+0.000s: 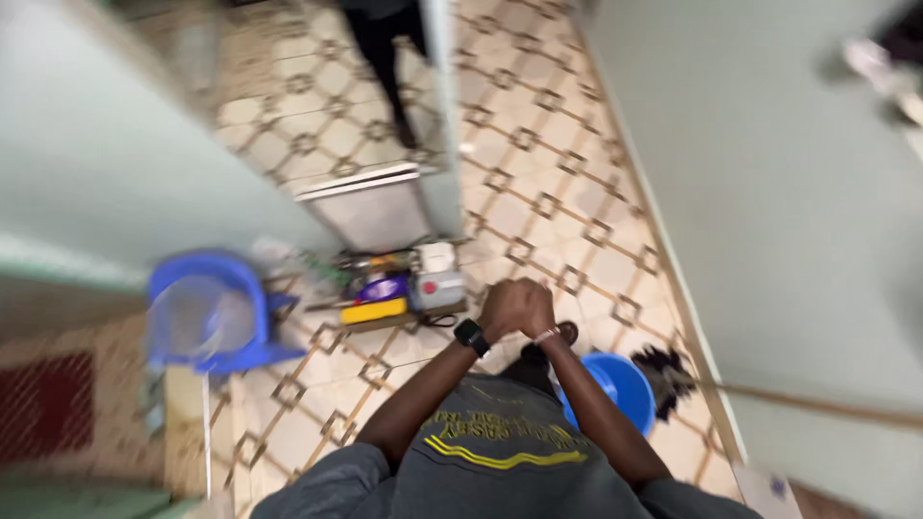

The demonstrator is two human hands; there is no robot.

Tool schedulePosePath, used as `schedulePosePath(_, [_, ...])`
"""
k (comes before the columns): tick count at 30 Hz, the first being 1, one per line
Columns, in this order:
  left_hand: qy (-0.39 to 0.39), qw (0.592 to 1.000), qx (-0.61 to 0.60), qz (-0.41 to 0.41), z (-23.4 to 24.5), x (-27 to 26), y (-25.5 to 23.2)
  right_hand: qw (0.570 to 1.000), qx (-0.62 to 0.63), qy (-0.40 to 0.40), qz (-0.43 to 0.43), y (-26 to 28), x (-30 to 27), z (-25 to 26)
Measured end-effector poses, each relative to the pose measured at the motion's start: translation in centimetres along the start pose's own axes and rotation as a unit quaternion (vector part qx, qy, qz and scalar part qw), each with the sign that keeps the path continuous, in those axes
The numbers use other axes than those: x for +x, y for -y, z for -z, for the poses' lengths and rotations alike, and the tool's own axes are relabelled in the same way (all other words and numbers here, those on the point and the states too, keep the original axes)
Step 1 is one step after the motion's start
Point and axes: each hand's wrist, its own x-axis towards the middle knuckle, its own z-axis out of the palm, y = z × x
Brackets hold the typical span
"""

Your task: The person picks up a floor mat, shakes it out, places it on a shelf, and then prepares a cleaning solution in a blue bucket by adding liquid from a green bottle and another blue and orange bottle, and finally rinses out the bucket and a yellow towel.

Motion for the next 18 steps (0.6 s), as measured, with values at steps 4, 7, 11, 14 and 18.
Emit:
schedulePosePath(4, [-0.086, 0.993, -0.051, 0.070, 8.2, -7.5, -2.3, 0.682, 0.694, 0.193, -0.122, 6.8, -0.1, -6.8])
schedulePosePath(7, [-0.177, 0.984, -0.027, 0.004, 9.5, -12.6, -3.2, 0.572, 0.769, 0.265, -0.109, 12.6, -4.0, -8.6])
schedulePosePath(11, [-0.219, 0.972, -0.045, 0.079, 9.4, -18.3, -3.9, 0.497, 0.750, 0.375, -0.222, 19.3, -9.4, -6.5])
schedulePosePath(14, [-0.275, 0.952, -0.070, 0.114, 9.0, -22.4, -6.0, 0.431, 0.803, 0.391, -0.131, 22.3, -14.0, -5.3])
schedulePosePath(18, [-0.267, 0.944, -0.055, 0.186, 8.7, -27.7, -8.6, 0.490, 0.766, 0.318, -0.269, 22.7, -19.3, -5.2])
